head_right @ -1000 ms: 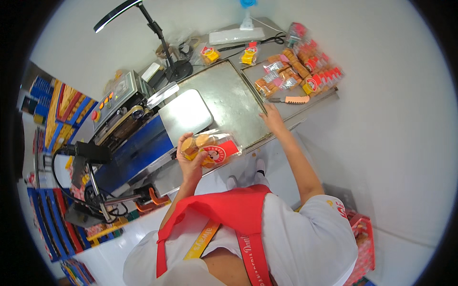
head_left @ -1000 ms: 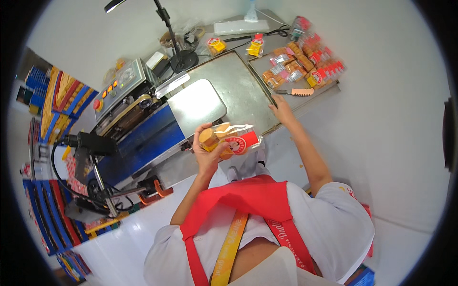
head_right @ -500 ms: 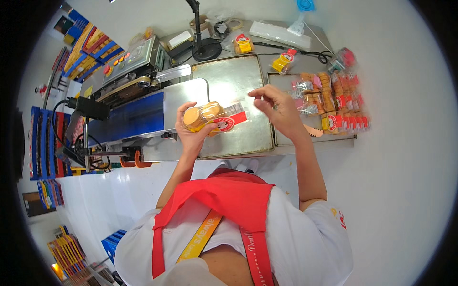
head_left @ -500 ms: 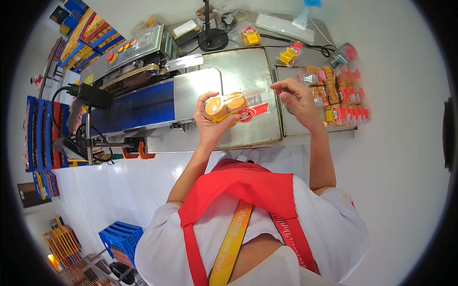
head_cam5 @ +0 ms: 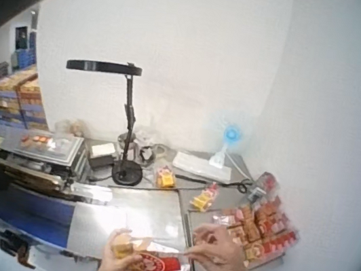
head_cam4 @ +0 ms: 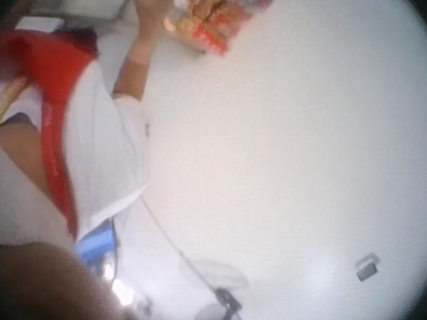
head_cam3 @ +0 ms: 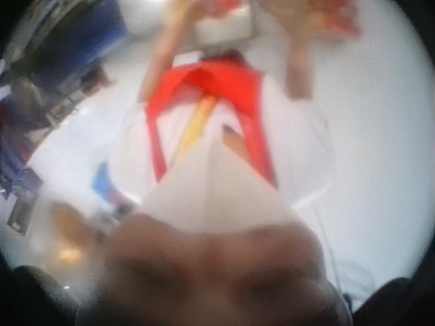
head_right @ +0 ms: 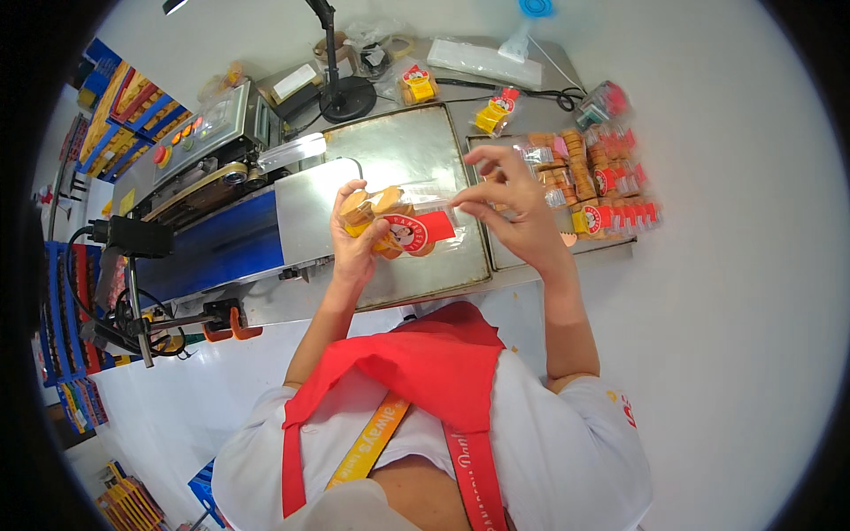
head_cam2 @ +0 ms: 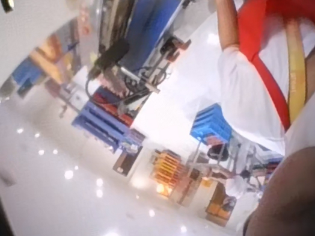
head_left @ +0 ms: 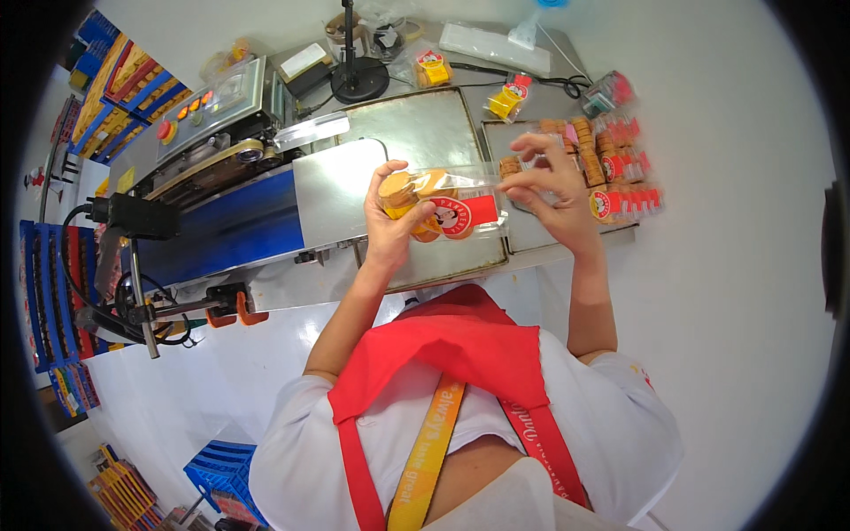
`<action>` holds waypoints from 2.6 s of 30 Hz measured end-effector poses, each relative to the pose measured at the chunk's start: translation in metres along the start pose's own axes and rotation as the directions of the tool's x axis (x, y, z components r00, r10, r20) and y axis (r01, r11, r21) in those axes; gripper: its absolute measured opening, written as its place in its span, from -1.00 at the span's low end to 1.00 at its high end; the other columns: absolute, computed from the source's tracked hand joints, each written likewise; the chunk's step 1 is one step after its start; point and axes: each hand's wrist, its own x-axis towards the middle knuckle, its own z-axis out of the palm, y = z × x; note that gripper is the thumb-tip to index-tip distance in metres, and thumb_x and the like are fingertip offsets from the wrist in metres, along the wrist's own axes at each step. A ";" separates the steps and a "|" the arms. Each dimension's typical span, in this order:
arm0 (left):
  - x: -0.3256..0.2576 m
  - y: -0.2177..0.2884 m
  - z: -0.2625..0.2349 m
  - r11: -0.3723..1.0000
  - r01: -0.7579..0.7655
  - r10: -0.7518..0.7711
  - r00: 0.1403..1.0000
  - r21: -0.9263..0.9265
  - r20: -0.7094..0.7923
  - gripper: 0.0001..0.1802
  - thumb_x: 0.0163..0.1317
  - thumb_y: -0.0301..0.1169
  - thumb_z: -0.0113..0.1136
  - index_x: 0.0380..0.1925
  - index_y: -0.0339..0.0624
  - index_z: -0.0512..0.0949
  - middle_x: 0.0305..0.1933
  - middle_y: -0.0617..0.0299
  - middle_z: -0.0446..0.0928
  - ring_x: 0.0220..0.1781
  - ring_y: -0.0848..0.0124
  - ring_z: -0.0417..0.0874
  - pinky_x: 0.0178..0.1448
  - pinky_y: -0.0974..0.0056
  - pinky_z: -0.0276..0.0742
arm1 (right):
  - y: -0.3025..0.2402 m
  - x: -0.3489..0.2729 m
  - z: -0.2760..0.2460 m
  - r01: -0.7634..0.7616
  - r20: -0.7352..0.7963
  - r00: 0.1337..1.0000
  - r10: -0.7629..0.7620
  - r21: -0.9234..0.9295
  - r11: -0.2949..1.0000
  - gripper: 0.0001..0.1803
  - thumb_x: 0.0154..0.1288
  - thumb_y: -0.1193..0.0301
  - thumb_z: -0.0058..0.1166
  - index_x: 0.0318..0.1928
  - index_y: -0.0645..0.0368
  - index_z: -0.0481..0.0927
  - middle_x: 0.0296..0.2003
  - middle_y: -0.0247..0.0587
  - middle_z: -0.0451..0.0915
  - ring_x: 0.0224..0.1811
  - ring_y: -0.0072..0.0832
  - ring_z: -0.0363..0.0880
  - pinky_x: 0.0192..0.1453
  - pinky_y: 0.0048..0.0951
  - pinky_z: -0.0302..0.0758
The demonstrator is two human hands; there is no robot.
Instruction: The person places round cookies into clear plastic bags, seals them, and arranges the packaged cookies on a metal tray. The person repeats this process multiple times, handling cookies and packaging materials by hand.
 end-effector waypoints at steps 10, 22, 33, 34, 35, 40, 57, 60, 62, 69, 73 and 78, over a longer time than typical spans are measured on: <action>0.015 -0.011 0.020 0.980 0.056 -0.079 0.990 0.192 0.115 -0.35 -0.12 -0.66 0.37 -0.02 -0.13 0.27 -0.25 0.30 0.52 -0.17 0.51 0.59 -0.12 0.42 0.54 | 0.051 0.016 0.012 0.354 0.233 0.917 -0.324 -0.103 0.929 -0.53 -0.06 0.43 0.26 -0.02 -0.06 0.59 -0.04 -0.29 0.52 -0.05 -0.32 0.50 0.01 -0.30 0.47; 0.014 -0.050 0.026 0.976 0.205 -0.210 0.976 0.077 0.053 -0.35 -0.11 -0.64 0.37 0.02 -0.13 0.31 -0.25 0.25 0.56 -0.21 0.51 0.58 -0.12 0.37 0.53 | 0.093 -0.004 0.002 0.551 0.144 0.834 -0.532 -0.186 0.814 -0.71 0.04 0.34 0.21 -0.23 0.22 0.58 -0.12 -0.23 0.58 -0.31 -0.40 0.61 -0.26 -0.44 0.56; 0.010 -0.066 0.022 0.962 0.273 -0.273 0.962 -0.015 -0.027 -0.39 -0.11 -0.59 0.38 -0.02 -0.13 0.33 -0.20 0.23 0.55 -0.19 0.49 0.58 -0.11 0.37 0.55 | 0.090 0.004 -0.006 0.655 0.273 0.755 -0.595 -0.280 0.702 -0.78 0.11 0.46 0.13 -0.24 0.33 0.55 0.02 -0.19 0.51 -0.26 -0.42 0.59 -0.25 -0.43 0.54; 0.010 -0.066 0.021 0.966 0.259 -0.260 0.965 -0.013 -0.022 -0.38 -0.11 -0.59 0.39 -0.02 -0.13 0.33 -0.17 0.20 0.55 -0.17 0.47 0.58 -0.10 0.36 0.55 | 0.088 0.005 -0.007 0.667 0.247 0.745 -0.619 -0.279 0.691 -0.79 0.11 0.48 0.13 -0.24 0.33 0.55 0.02 -0.19 0.51 -0.25 -0.43 0.59 -0.24 -0.43 0.54; 0.010 -0.065 0.019 0.969 0.246 -0.246 0.969 -0.011 -0.018 -0.38 -0.11 -0.59 0.39 -0.01 -0.13 0.33 -0.15 0.18 0.55 -0.15 0.45 0.59 -0.09 0.35 0.55 | 0.087 0.005 -0.007 0.663 0.214 0.748 -0.629 -0.291 0.690 -0.80 0.11 0.49 0.13 -0.24 0.31 0.56 0.02 -0.19 0.51 -0.23 -0.43 0.59 -0.24 -0.43 0.54; 0.001 -0.057 0.011 0.992 0.124 -0.123 0.960 -0.010 -0.253 -0.36 -0.09 -0.59 0.36 0.01 -0.15 0.28 -0.08 0.01 0.53 -0.05 0.29 0.59 0.03 0.25 0.56 | 0.103 0.008 -0.012 0.472 -0.003 0.851 -0.525 -0.435 0.767 -0.79 0.08 0.54 0.14 -0.21 0.26 0.56 -0.03 -0.16 0.54 -0.19 -0.39 0.61 -0.26 -0.42 0.57; 0.023 -0.079 0.017 0.996 0.079 -0.084 0.991 -0.045 -0.102 -0.29 -0.15 -0.57 0.40 0.05 -0.15 0.26 -0.09 0.08 0.55 -0.06 0.32 0.60 0.05 0.26 0.54 | 0.331 0.109 -0.026 -0.186 -0.222 0.973 0.057 -0.619 0.763 -0.74 0.22 0.33 -0.06 -0.37 0.24 0.61 -0.44 0.00 0.58 -0.32 -0.15 0.57 -0.18 -0.23 0.49; 0.062 -0.119 0.033 0.982 0.157 -0.156 0.988 -0.101 0.011 -0.30 -0.12 -0.56 0.39 0.06 -0.15 0.27 0.00 0.10 0.50 -0.03 0.33 0.58 0.07 0.28 0.51 | 0.434 0.128 -0.066 -0.529 -0.236 0.836 0.496 -0.584 0.615 -0.58 0.23 0.12 -0.02 -0.34 0.27 0.65 -0.47 0.03 0.61 -0.45 -0.24 0.56 -0.27 -0.30 0.48; 0.089 -0.144 0.040 0.974 0.200 -0.192 0.978 -0.106 0.079 -0.30 -0.11 -0.56 0.39 0.09 -0.16 0.30 0.06 0.11 0.47 -0.01 0.35 0.56 0.09 0.29 0.50 | 0.459 0.132 -0.064 -0.755 0.000 0.635 0.773 -0.214 0.620 -0.52 0.16 0.04 0.05 -0.28 0.27 0.66 -0.47 0.03 0.62 -0.49 -0.30 0.55 -0.30 -0.33 0.47; 0.142 -0.211 0.029 0.946 0.319 -0.322 0.945 -0.059 -0.060 -0.17 -0.11 -0.56 0.42 0.23 -0.11 0.27 0.19 0.21 0.35 0.12 0.45 0.44 0.16 0.33 0.44 | 0.361 0.118 -0.055 -0.368 0.395 0.858 0.330 0.023 0.929 -0.71 0.22 0.25 0.07 -0.22 0.21 0.66 -0.18 -0.16 0.64 -0.25 -0.44 0.59 -0.06 -0.44 0.47; 0.138 -0.205 0.033 0.946 0.253 -0.263 0.965 -0.201 -0.025 -0.21 -0.06 -0.61 0.35 0.23 -0.08 0.25 0.09 0.23 0.43 0.07 0.40 0.51 0.13 0.28 0.49 | 0.274 0.091 -0.069 -0.040 0.413 0.911 0.011 0.062 0.997 -0.80 0.22 0.39 0.04 -0.37 0.31 0.58 0.15 -0.07 0.43 -0.02 -0.39 0.50 0.09 -0.45 0.37; 0.124 -0.176 0.029 0.970 0.158 -0.157 0.987 -0.184 0.018 -0.26 -0.15 -0.55 0.39 0.10 -0.08 0.27 0.01 0.15 0.49 -0.02 0.32 0.58 0.08 0.24 0.55 | 0.201 0.070 -0.088 0.010 0.495 0.869 0.006 -0.030 0.999 -0.83 0.17 0.45 0.07 -0.30 0.28 0.63 0.17 -0.13 0.41 0.18 -0.25 0.40 0.21 -0.38 0.30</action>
